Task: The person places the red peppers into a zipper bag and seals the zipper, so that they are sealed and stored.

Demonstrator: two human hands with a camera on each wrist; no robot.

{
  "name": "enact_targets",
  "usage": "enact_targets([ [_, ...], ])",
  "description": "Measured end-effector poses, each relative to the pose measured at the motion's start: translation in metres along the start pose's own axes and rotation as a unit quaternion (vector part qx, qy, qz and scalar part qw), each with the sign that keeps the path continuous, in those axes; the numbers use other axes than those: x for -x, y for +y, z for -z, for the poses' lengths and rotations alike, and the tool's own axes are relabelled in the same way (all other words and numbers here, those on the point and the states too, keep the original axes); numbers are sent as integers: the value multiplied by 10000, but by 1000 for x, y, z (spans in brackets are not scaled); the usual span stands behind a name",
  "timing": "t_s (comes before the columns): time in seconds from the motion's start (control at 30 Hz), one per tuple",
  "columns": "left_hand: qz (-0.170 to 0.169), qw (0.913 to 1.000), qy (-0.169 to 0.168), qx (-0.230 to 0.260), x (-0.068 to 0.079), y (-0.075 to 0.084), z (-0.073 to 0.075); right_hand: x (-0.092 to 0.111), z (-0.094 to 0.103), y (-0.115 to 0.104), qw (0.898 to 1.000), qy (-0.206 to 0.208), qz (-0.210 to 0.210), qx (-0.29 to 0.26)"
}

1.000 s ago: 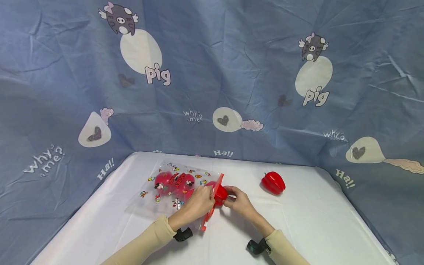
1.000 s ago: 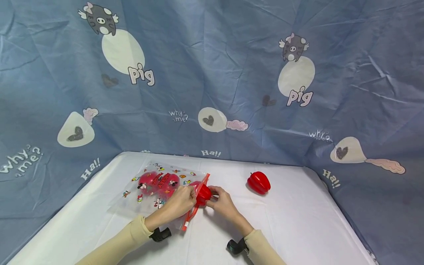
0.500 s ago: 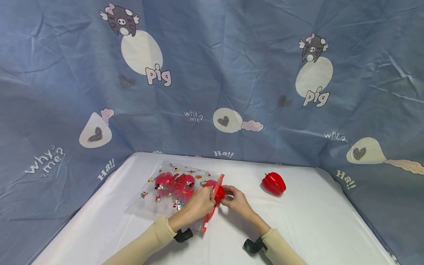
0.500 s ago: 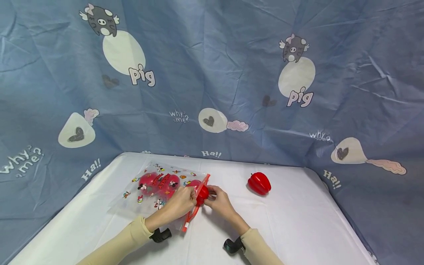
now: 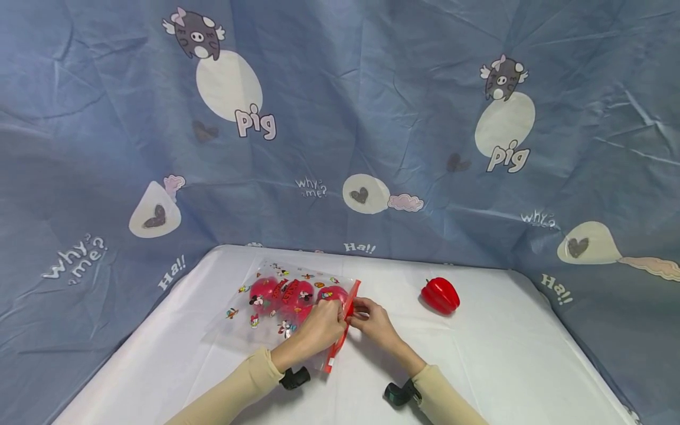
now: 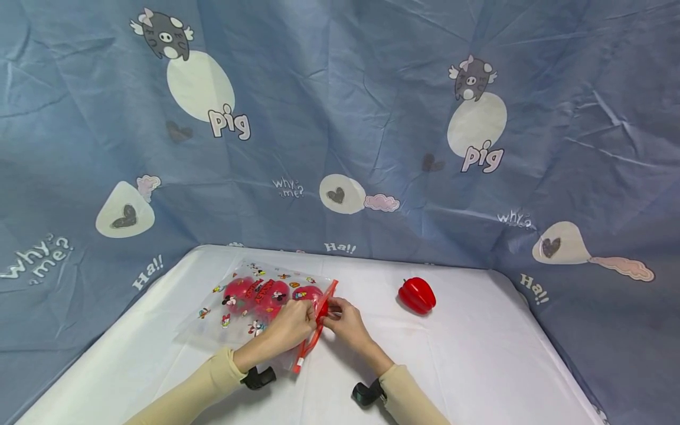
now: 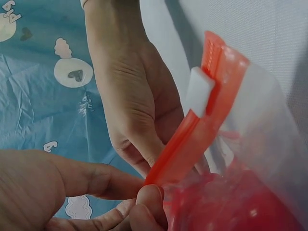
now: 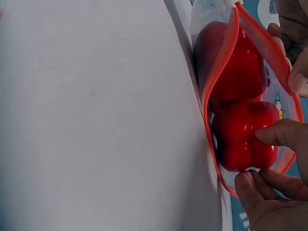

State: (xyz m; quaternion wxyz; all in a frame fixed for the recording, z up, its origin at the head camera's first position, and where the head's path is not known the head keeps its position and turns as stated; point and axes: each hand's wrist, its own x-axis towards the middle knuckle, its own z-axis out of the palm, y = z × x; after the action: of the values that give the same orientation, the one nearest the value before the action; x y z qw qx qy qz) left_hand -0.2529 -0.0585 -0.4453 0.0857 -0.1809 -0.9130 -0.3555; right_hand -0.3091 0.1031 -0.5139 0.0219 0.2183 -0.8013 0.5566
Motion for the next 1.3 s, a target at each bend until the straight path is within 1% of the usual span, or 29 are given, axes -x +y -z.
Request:
enact_targets([
  [0.17,-1,10000,33,-3,1,0,-1,-2,-3,-1,10000,17,3,65],
  [0.27,-3,10000,38,-20,0,0,-1,1,-3,-16,10000,23,56,74],
  [0.4,25,10000,25,22,0,0,-1,0,-6,-15,9998,105,95,145],
  [0.5,20,10000,43,18,0,0,-1,-5,-9,3,9997,162,108,145],
  [0.57,33,10000,45,-14,0,0,-1,-6,-9,5,9997,154,128,121],
  [0.77,29,9999,58,-86,0,0,-3,-7,-11,4,9998,150,95,45],
  [0.97,4,10000,58,38,-1,0,-3,-9,-13,0,9998,165,-27,90],
  [1.03,36,10000,41,57,-1,-1,-3,-8,-13,-4,9998,163,-34,131],
  [1.23,41,10000,25,85,-1,-1,-3,2,-8,-36,9999,43,44,132],
  [1.3,25,10000,35,82,-1,-1,-3,4,-6,-42,9999,7,25,154],
])
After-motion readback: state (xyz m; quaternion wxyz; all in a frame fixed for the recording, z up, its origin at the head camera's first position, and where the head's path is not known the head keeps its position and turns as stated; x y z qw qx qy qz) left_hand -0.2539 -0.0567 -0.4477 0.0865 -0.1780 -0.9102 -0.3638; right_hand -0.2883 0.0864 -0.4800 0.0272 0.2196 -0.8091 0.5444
